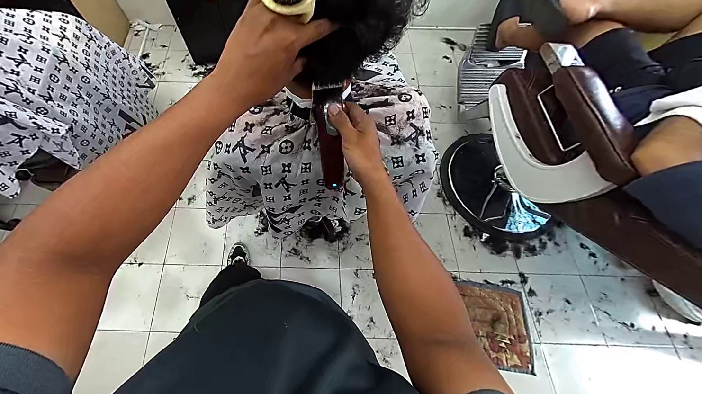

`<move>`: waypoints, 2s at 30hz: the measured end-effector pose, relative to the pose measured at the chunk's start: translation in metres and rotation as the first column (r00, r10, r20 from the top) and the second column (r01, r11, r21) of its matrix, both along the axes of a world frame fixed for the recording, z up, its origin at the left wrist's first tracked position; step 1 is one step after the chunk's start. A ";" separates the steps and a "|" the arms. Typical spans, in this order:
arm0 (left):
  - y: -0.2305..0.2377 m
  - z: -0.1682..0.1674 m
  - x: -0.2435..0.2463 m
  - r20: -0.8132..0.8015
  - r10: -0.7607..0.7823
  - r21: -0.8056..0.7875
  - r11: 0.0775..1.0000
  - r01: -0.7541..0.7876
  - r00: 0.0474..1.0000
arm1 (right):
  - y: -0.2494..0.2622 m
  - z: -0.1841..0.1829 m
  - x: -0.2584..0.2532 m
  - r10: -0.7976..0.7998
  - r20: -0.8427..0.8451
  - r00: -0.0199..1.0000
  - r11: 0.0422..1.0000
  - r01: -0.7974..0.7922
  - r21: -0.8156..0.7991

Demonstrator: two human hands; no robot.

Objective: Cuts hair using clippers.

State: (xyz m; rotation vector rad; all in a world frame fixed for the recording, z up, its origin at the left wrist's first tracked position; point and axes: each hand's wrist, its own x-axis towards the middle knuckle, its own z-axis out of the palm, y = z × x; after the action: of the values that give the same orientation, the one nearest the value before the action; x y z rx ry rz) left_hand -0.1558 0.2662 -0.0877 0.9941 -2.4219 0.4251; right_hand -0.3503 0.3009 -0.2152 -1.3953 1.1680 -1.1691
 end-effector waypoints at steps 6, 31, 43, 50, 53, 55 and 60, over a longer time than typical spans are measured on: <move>0.000 -0.002 -0.001 0.030 0.013 -0.033 0.999 -0.012 0.999 | 0.002 0.004 -0.006 0.041 -0.009 0.999 0.998 -0.041 -0.039; 0.058 -0.070 -0.072 -0.325 0.058 -0.005 0.998 -0.063 0.944 | 0.052 -0.042 -0.121 0.086 0.554 0.828 0.865 -0.338 0.371; 0.037 -0.033 -0.065 -0.261 0.345 -0.080 0.923 -0.376 0.902 | -0.010 -0.001 -0.059 0.301 0.030 0.953 0.939 -0.301 0.168; 0.041 -0.011 -0.069 -0.209 0.411 0.041 0.910 -0.412 0.887 | -0.021 0.003 -0.035 0.325 -0.098 0.941 0.930 -0.299 0.214; 0.041 -0.013 -0.069 -0.196 0.415 0.027 0.908 -0.419 0.888 | -0.021 0.005 -0.029 0.343 -0.047 0.938 0.936 -0.337 0.103; 0.041 -0.014 -0.068 -0.180 0.424 0.013 0.903 -0.429 0.888 | -0.023 0.006 -0.029 0.346 -0.072 0.936 0.936 -0.338 0.097; 0.039 -0.015 -0.067 -0.168 0.452 0.031 0.891 -0.453 0.876 | -0.023 0.012 -0.029 0.347 -0.126 0.929 0.936 -0.334 0.112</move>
State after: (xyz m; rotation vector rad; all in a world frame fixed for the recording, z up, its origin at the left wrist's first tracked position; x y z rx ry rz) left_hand -0.2228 0.3056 -0.1031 1.5352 -2.0199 0.4838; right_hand -0.3798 0.2779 -0.2029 -1.5602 1.0104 -0.7724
